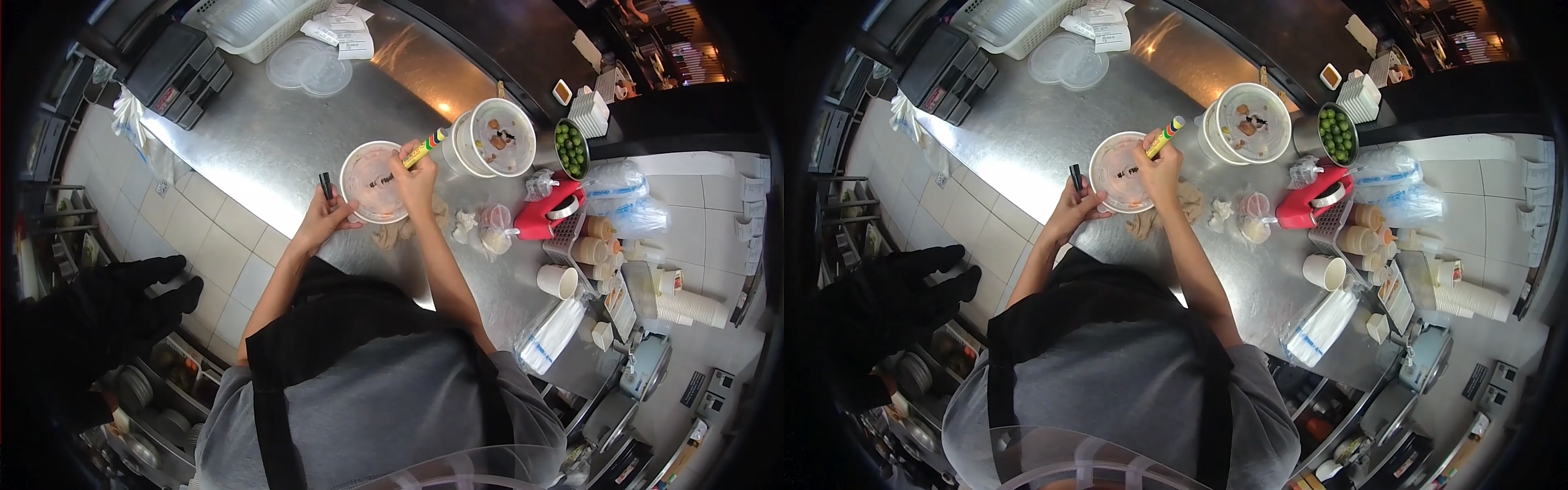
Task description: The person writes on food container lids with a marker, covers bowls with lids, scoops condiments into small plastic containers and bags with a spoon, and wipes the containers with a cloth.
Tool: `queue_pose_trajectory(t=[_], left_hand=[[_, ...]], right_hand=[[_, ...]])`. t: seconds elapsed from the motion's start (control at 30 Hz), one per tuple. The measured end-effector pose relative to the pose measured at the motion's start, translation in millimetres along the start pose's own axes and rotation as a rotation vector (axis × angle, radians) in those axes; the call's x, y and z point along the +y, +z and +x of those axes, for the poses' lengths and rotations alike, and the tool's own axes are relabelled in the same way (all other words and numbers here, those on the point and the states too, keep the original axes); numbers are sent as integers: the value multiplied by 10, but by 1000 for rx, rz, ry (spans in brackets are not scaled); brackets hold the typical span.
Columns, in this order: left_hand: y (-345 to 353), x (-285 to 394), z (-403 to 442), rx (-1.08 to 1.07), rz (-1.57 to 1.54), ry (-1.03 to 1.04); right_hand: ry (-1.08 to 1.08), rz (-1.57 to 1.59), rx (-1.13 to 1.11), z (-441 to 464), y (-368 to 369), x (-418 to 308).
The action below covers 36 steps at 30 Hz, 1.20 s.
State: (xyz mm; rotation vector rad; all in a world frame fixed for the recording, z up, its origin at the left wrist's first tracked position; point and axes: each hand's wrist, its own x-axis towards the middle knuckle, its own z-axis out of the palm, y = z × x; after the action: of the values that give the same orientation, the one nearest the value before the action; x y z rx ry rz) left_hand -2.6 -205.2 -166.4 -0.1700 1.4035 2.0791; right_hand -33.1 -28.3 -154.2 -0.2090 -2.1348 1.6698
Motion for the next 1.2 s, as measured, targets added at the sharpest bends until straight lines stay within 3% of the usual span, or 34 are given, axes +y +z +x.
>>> queue_pose_trajectory(t=[0.47, 0.57, 0.67, 0.77, 0.8, 0.9, 1.0, 1.1, 1.2], left_hand=[[-5, 13, 25, -12, 19, 10], [4, -5, 130, -33, 26, 38], [43, -5, 279, -15, 81, 200], [168, 216, 249, 177, 1014, 620], [226, 261, 214, 191, 1137, 658], [427, 399, 69, 141, 1322, 767], [591, 425, 4, 98, 1309, 847], [708, 428, -62, 4, 1222, 967], [901, 477, -251, -67, 1202, 961]], right_hand=[[18, -85, -31, 24, -36, 17], [-125, -30, 51, 79, -27, 13], [-62, 205, 123, 165, -49, -133], [76, 315, 11, 133, -111, -549], [-8, 268, 22, 144, -111, -578], [-87, 260, 28, 99, -105, -707], [11, 339, -14, -23, -133, -669], [-371, -6, 107, -183, -268, -890], [-268, 281, 306, -279, -634, -1269]])
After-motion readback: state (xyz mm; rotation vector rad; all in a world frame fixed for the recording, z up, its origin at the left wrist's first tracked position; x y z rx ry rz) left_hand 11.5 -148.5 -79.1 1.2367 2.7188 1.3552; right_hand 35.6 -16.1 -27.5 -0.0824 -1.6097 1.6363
